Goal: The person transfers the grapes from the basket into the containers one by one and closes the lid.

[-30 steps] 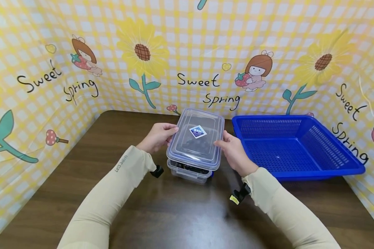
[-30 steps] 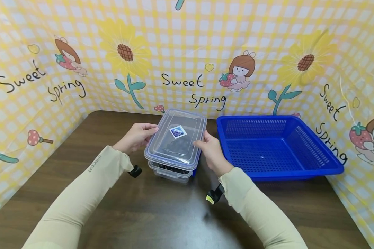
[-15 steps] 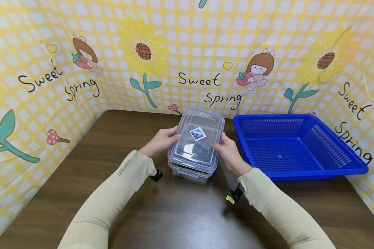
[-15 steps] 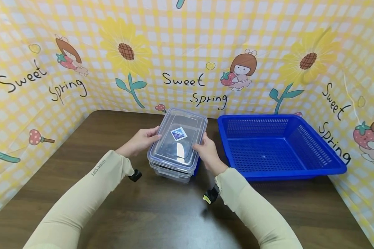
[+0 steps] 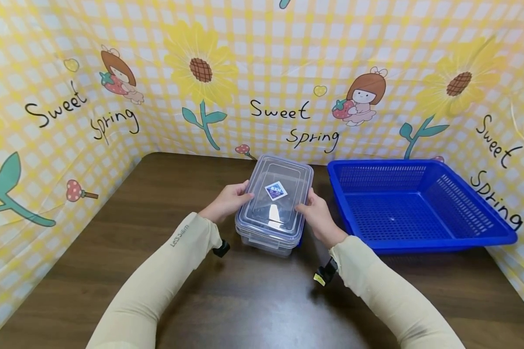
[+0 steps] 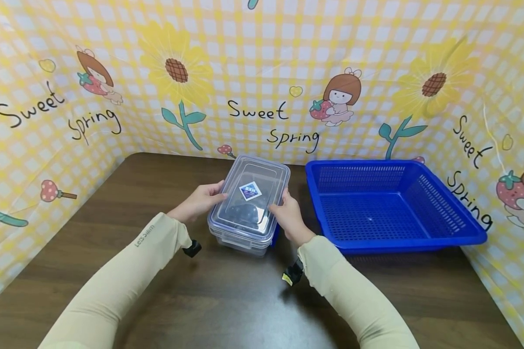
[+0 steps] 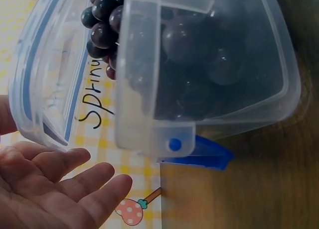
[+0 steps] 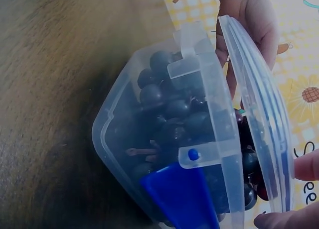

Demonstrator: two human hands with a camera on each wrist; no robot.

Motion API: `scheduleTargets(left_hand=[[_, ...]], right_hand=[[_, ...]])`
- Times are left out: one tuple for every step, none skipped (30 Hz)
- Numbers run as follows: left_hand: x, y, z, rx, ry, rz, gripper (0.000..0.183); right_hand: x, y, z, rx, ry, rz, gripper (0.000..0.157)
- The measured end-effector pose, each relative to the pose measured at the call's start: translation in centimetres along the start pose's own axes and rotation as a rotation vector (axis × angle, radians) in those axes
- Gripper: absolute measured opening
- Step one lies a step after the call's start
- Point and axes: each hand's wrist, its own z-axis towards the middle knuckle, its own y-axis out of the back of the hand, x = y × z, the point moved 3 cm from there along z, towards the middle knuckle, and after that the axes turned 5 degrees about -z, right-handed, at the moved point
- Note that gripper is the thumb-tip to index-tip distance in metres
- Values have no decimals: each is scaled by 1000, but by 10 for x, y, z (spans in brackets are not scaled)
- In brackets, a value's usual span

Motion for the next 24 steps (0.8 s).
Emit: scheduleTargets(left_hand=[[0,0,0,0,5,0,53],[1,0,0,1,8,2,53],[1,0,1,-1,14,-1,53],[1,0,0,-1,19,0,53],[2,0,0,-2,22,-2,53],[3,0,1,-1,24,-5,53],[4,0,1,-4,25,-8,53],[4,-1,1,-3,22,-11,53],[5,-1,1,-4,22,-13,53],[6,-1,1,-3,21,-11,53],[6,-1,1,-3,21,-12,54],[7,-1,1,-3,24,-10,54],[7,-1,1,-5,27,-7,55],[7,-1,1,-3,27,-3,55],[7,-1,1,-2,29,2,55],[7,-1,1,1,31,4,55],[7,-1,2,2,33,3,55],[7,0,2,5,33,5,55],[7,0,2,7,34,7,55],[7,0,2,9,37,9,55],[7,0,2,10,41,11,55],[8,0,2,12,49,11,55],[8,0,2,14,56,11,55],[9,0,2,17,61,12,55]], right_hand=[[0,0,0,-1,1,-1,72],[-1,0,1,-2,1,-4,72],[-1,0,1,-1,3,-7,72],[-1,0,1,-4,2,-11,72],[-2,0,1,-5,1,-19,73],[-2,0,1,-7,-1,-25,73],[-2,0,1,-9,-4,-33,73],[-3,0,1,-11,-7,-42,74],[-3,0,1,-14,-11,-50,74],[-3,0,1,-15,-15,-54,74],[-3,0,0,-14,-17,-57,74],[-4,0,0,-15,-17,-56,74],[-4,0,0,-14,-15,-55,74],[-4,0,-1,-14,-12,-53,74],[-4,0,0,-11,-7,-52,74],[-4,0,-1,-11,-1,-52,74],[-4,0,-1,-11,4,-52,74],[-4,0,-1,-11,7,-55,74],[-5,1,-1,-9,8,-60,74],[-5,1,-1,-8,6,-67,74],[-6,1,-1,-5,3,-75,73],[-6,0,-1,-6,-2,-81,74],[-7,0,-1,-5,-8,-85,73],[-7,0,-1,-5,-13,-91,73]])
